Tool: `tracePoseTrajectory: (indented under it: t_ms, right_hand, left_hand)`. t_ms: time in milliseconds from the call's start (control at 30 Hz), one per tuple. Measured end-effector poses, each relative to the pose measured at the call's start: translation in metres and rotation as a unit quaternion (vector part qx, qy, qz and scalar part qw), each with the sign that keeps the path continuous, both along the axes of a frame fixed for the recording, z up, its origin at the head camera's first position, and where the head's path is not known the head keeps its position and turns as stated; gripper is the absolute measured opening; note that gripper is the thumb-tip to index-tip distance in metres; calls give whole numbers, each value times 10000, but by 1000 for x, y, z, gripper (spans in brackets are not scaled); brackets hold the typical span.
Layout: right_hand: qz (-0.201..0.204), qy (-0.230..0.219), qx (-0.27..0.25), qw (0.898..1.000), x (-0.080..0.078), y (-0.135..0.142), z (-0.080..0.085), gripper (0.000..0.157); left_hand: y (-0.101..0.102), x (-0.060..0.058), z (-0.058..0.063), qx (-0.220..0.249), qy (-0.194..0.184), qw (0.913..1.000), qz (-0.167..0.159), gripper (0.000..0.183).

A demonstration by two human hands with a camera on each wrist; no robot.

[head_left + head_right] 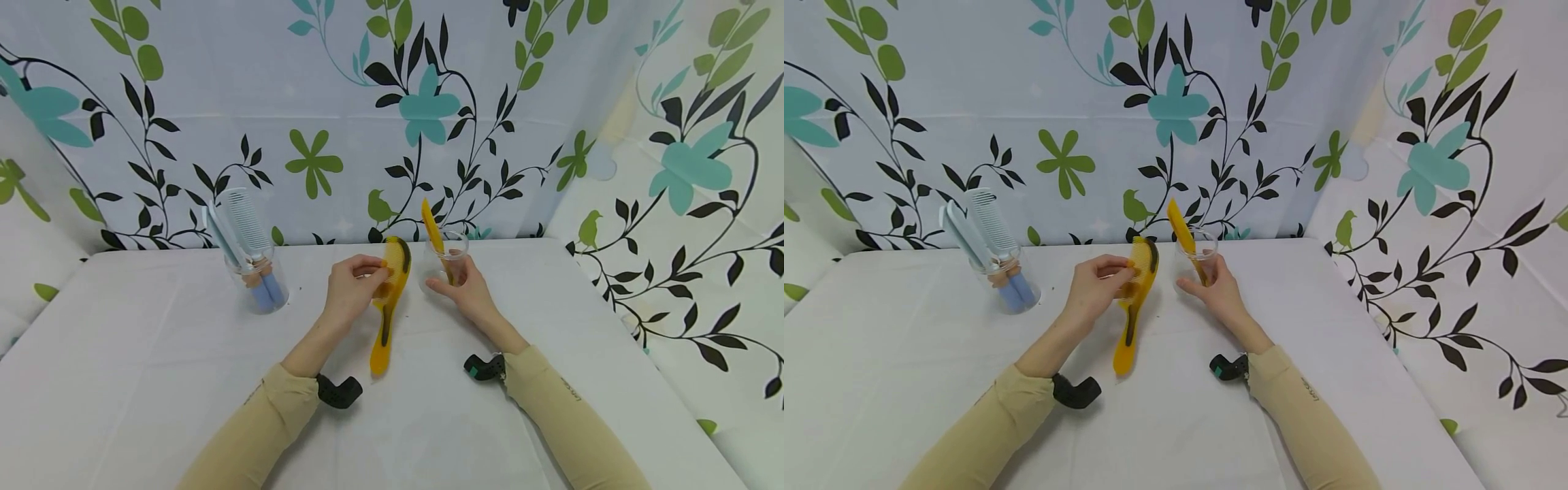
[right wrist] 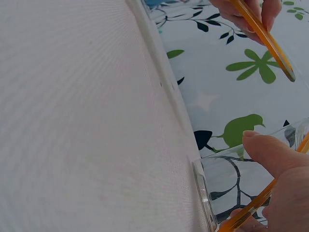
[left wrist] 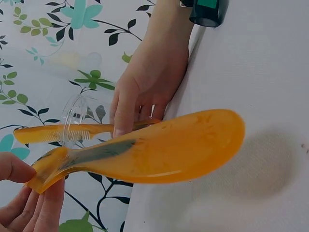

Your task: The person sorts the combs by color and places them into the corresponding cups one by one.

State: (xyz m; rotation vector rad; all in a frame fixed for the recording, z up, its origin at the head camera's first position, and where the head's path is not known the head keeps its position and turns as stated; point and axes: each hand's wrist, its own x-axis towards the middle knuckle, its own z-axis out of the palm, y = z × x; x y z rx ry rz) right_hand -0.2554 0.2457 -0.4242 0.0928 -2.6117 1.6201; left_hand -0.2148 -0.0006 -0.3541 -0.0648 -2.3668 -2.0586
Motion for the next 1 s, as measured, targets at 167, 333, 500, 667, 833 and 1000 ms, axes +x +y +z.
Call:
tracePoseTrajectory:
  t_ms: [167, 333, 500, 667, 833, 1000]
  right_hand:
    - [-30, -9, 30, 10000, 1, 0, 0, 81]
    - [-58, -29, 39, 10000, 0, -1, 0, 81]
    - [-87, -32, 36, 10000, 0, -3, 1, 76]
    - [-53, -10, 24, 10000, 0, -3, 2, 75]
    - [48, 50, 29, 10000, 0, -3, 2, 75]
    - [54, 141, 84, 9999, 0, -2, 3, 68]
  left_hand:
    - [4, -1, 5, 336, 12, 9994, 36, 18]
    - [10, -2, 11, 561, 78, 9984, 71, 18]
    - [16, -4, 18, 719, 247, 9969, 204, 18]
    - [23, -5, 22, 1088, 405, 9927, 317, 19]
    - [30, -6, 25, 1516, 493, 9860, 490, 19]
    - [36, -6, 30, 1874, 699, 9768, 763, 19]
